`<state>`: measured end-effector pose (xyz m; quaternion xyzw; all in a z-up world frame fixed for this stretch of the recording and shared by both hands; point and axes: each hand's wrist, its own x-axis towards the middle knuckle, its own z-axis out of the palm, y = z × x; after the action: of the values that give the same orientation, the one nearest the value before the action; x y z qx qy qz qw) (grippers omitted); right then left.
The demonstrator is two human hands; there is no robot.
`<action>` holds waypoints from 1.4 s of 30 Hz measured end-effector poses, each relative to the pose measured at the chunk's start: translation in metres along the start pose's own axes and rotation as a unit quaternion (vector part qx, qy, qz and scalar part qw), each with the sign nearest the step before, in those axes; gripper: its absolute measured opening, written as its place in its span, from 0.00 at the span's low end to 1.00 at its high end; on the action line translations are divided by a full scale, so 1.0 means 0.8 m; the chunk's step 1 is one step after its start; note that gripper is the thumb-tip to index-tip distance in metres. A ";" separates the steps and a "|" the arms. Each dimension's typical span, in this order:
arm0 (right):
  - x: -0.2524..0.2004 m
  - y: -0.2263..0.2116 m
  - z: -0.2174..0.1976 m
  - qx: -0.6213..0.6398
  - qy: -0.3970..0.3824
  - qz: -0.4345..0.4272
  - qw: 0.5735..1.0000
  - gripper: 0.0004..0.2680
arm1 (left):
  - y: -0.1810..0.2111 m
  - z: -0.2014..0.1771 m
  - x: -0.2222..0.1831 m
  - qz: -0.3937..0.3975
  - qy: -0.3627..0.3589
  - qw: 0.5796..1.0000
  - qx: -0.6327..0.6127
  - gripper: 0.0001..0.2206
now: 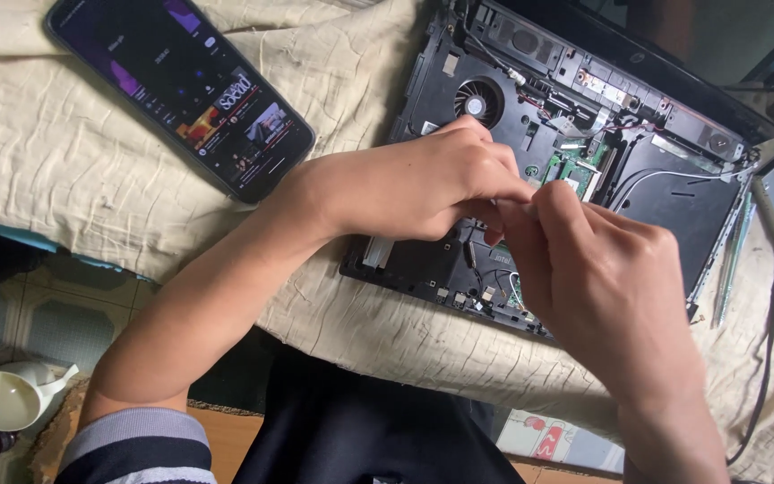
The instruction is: Assembling or repairing internal laptop components by routing wires and securing connectors using a small plastic tool.
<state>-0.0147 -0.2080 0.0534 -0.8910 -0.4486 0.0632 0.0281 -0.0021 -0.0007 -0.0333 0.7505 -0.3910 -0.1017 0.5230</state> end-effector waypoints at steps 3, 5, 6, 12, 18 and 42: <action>-0.005 -0.013 0.010 0.033 0.061 0.070 0.995 0.13 | 0.000 -0.001 0.002 0.048 0.007 0.999 -0.019 0.31; -0.004 -0.015 0.012 0.023 0.086 0.089 0.992 0.14 | 0.008 -0.009 0.001 0.100 0.040 0.990 -0.091 0.19; -0.004 -0.011 0.008 0.021 0.088 0.085 0.992 0.14 | 0.013 -0.013 0.001 0.101 0.042 0.990 -0.087 0.19; 0.016 0.012 -0.024 0.069 0.085 -0.019 0.994 0.15 | 0.038 -0.053 -0.026 0.081 0.109 0.987 -0.090 0.14; 0.055 0.018 -0.011 0.052 0.067 -0.107 0.991 0.15 | 0.029 -0.066 -0.036 0.069 0.152 0.985 0.032 0.06; 0.064 0.038 -0.003 -0.037 0.081 -0.137 0.987 0.14 | 0.029 -0.059 -0.023 0.039 0.129 0.990 0.030 0.06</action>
<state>0.0396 -0.1850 0.0477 -0.8239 -0.5646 -0.0300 0.0396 0.0011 0.0422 0.0024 0.7567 -0.3525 0.0278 0.5499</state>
